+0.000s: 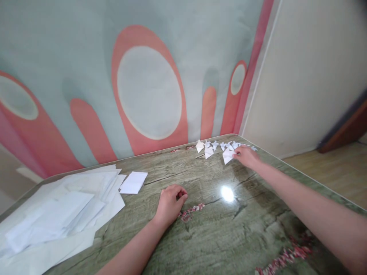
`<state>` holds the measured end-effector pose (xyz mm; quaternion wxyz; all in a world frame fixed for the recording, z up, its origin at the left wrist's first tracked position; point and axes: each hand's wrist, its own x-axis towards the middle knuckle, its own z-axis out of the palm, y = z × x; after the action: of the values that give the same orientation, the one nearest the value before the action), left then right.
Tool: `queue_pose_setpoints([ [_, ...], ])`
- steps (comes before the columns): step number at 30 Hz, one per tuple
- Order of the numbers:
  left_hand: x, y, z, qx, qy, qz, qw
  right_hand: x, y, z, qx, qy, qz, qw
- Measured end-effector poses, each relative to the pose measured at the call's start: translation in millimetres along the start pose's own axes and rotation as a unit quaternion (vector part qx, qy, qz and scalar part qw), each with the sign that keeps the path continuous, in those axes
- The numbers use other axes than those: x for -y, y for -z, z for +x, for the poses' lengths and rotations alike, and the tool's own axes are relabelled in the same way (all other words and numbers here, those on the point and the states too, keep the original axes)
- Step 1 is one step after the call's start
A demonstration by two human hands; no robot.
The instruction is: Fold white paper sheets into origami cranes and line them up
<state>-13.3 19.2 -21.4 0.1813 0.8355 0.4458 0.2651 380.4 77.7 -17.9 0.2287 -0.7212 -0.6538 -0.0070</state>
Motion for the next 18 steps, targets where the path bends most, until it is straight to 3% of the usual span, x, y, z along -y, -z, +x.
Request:
queue_pose_setpoints([
  [7,-2,1,-3,-0.004,0.007,0.017,1.000,-26,-42,11,0.017,-0.004,0.050,0.999],
  [12,-3,2,-3,-0.003,0.006,0.017,1.000,-42,-45,8,0.006,-0.026,0.086,0.996],
  [18,-3,2,-3,-0.003,0.003,0.013,1.000,-27,-54,22,-0.001,-0.051,0.058,0.997],
])
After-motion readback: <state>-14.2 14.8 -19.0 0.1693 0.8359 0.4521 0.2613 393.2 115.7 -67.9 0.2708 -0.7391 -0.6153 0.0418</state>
